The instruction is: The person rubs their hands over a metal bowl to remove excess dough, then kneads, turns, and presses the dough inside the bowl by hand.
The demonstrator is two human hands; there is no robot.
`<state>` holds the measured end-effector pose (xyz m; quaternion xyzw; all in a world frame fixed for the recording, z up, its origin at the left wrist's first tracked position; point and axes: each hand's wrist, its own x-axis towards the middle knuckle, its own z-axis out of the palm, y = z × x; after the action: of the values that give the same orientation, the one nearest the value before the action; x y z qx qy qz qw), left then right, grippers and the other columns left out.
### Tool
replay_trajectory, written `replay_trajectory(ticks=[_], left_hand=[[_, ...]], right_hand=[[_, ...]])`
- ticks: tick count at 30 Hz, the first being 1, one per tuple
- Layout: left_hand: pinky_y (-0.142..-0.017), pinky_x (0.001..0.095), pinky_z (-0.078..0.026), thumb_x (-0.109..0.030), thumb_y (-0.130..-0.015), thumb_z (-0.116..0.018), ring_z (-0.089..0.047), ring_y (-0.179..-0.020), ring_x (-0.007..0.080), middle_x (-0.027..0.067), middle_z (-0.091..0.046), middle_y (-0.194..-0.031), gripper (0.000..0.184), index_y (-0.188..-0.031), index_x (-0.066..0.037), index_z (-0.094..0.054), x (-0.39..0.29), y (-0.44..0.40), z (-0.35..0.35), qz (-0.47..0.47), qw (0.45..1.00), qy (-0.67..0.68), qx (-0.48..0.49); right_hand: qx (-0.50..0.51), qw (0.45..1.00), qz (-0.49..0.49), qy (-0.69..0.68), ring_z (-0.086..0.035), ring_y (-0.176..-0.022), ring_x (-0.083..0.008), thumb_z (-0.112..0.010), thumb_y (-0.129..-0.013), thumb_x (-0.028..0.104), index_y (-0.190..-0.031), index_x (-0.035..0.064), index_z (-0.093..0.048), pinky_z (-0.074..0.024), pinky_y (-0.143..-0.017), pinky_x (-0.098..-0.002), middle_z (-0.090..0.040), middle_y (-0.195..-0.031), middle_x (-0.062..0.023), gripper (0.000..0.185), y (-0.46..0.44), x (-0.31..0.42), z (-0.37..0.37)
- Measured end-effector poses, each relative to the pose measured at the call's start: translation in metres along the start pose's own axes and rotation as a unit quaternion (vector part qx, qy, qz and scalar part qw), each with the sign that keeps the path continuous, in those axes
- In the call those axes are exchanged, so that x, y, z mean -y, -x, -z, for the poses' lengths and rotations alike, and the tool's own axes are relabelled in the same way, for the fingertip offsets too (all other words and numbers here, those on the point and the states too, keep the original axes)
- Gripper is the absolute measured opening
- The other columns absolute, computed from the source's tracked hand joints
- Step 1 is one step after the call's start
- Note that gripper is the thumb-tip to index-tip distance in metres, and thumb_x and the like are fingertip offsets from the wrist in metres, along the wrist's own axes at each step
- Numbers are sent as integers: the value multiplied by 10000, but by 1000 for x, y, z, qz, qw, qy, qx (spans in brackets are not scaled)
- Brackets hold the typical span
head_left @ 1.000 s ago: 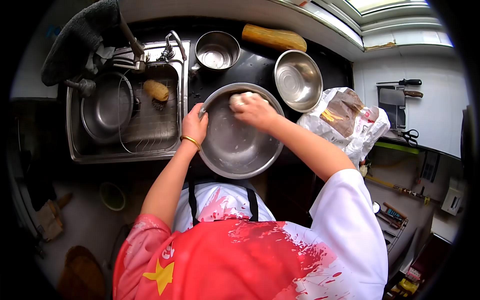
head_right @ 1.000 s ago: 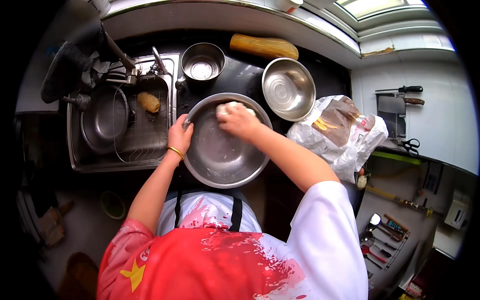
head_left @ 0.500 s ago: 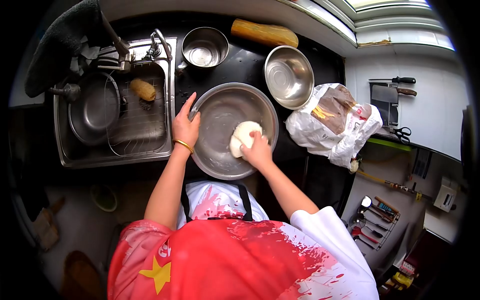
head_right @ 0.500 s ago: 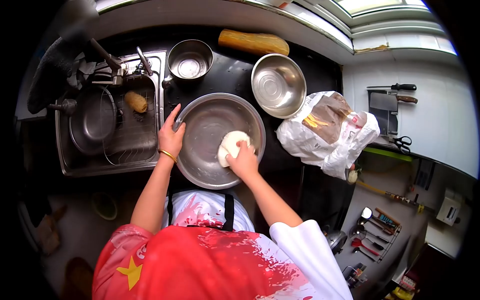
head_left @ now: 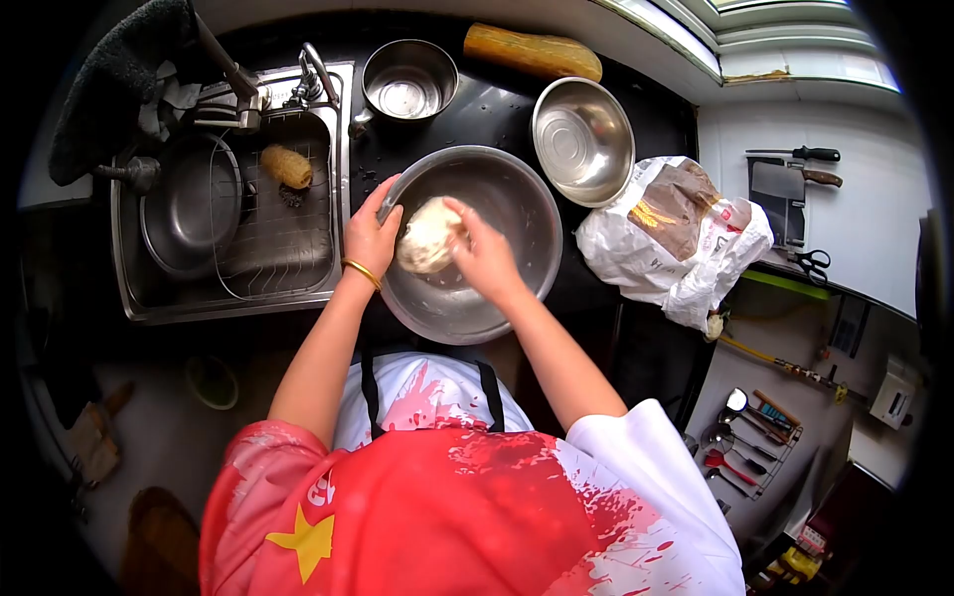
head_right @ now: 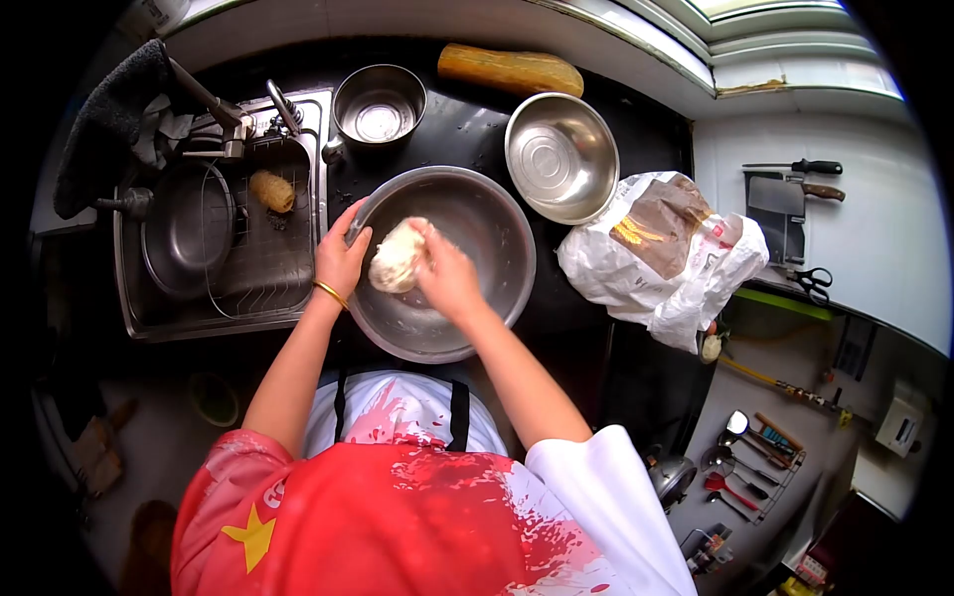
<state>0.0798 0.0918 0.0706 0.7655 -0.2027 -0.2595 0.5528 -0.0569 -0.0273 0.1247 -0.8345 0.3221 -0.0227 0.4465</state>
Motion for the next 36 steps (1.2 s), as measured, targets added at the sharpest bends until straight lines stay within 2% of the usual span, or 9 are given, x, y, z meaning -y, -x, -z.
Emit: replay_trajectory(ticks=[3, 8, 11, 15, 21, 25, 29, 33, 36], left_hand=[[-859, 341, -503, -74, -865, -613, -656, -998, 293, 149, -668, -1103, 427, -1283, -152, -568, 1, -1, 1, 0, 1000, -3, -1], [-857, 342, -504, -67, -865, -609, -656, -995, 294, 148, -670, -1098, 428, -1281, -161, -572, 7, -1, -3, 2, 1000, 1, -31], [-861, 341, -498, -63, -869, -598, -650, -1018, 291, 152, -664, -1115, 416, -1277, -141, -574, 2, 3, -8, 23, 999, 24, -33], [-869, 326, -489, -56, -864, -594, -652, -1021, 266, 158, -663, -1119, 395, -1258, -81, -579, 10, 10, -19, 32, 994, 38, -93], [-861, 300, -492, -71, -863, -618, -657, -977, 195, 141, -684, -1081, 401, -1258, -26, -571, 9, 8, -11, 32, 996, 16, -76], [-840, 315, -493, -66, -860, -596, -660, -939, 234, 149, -678, -1060, 395, -1254, -48, -578, 8, 15, -13, 35, 995, 29, -91], [-815, 310, -494, -64, -862, -594, -654, -889, 206, 136, -682, -1020, 398, -1260, -70, -581, 7, 14, -19, 34, 993, 49, -106], [-820, 314, -494, -70, -864, -599, -659, -904, 210, 140, -683, -1035, 394, -1258, -72, -581, 7, 14, -18, 45, 992, 44, -106], [-819, 319, -496, -68, -863, -594, -662, -898, 237, 139, -683, -1037, 391, -1253, -83, -586, 7, 11, -19, 40, 993, 27, -106]], right_hand=[[-143, 981, 87, 99, -646, -929, -268, -519, -814, -28, -1220, 75, -583, -504, -827, -346, -592, -1109, -151, 424, -27, -27, 17], [-135, 976, -170, -6, -668, -922, -292, -472, -833, -17, -1098, -1, -625, -507, -844, -379, -675, -1000, -201, 306, -32, -144, -5], [-99, 976, -190, -44, -629, -1006, -301, -468, -852, -11, -1200, -50, -543, -470, -922, -350, -653, -1072, -195, 359, -25, -133, -29], [-176, 975, -124, 55, -535, -1082, -410, -444, -794, -27, -1176, -20, -494, -426, -958, -441, -544, -1157, -247, 385, -7, -48, -89], [76, 996, 2, 44, -550, -1066, -392, -464, -813, 20, -1052, 12, -630, -455, -916, -447, -600, -1082, -202, 291, -25, -59, -10], [-34, 974, 104, 199, -574, -1000, -364, -467, -791, -9, -983, 23, -666, -453, -917, -423, -629, -1007, -182, 279, -30, -102, 9], [222, 955, 69, 187, -548, -1063, -366, -480, -758, -45, -1040, 1, -628, -435, -950, -424, -586, -1085, -216, 321, 15, -93, -11], [0, 957, 134, 257, -527, -1092, -388, -476, -782, -37, -1099, -45, -578, -421, -981, -427, -566, -1149, -240, 333, -12, -102, 2], [42, 963, 95, 250, -534, -1079, -396, -487, -796, -29, -1127, -49, -569, -434, -966, -428, -561, -1149, -235, 342, 0, -94, 7]])
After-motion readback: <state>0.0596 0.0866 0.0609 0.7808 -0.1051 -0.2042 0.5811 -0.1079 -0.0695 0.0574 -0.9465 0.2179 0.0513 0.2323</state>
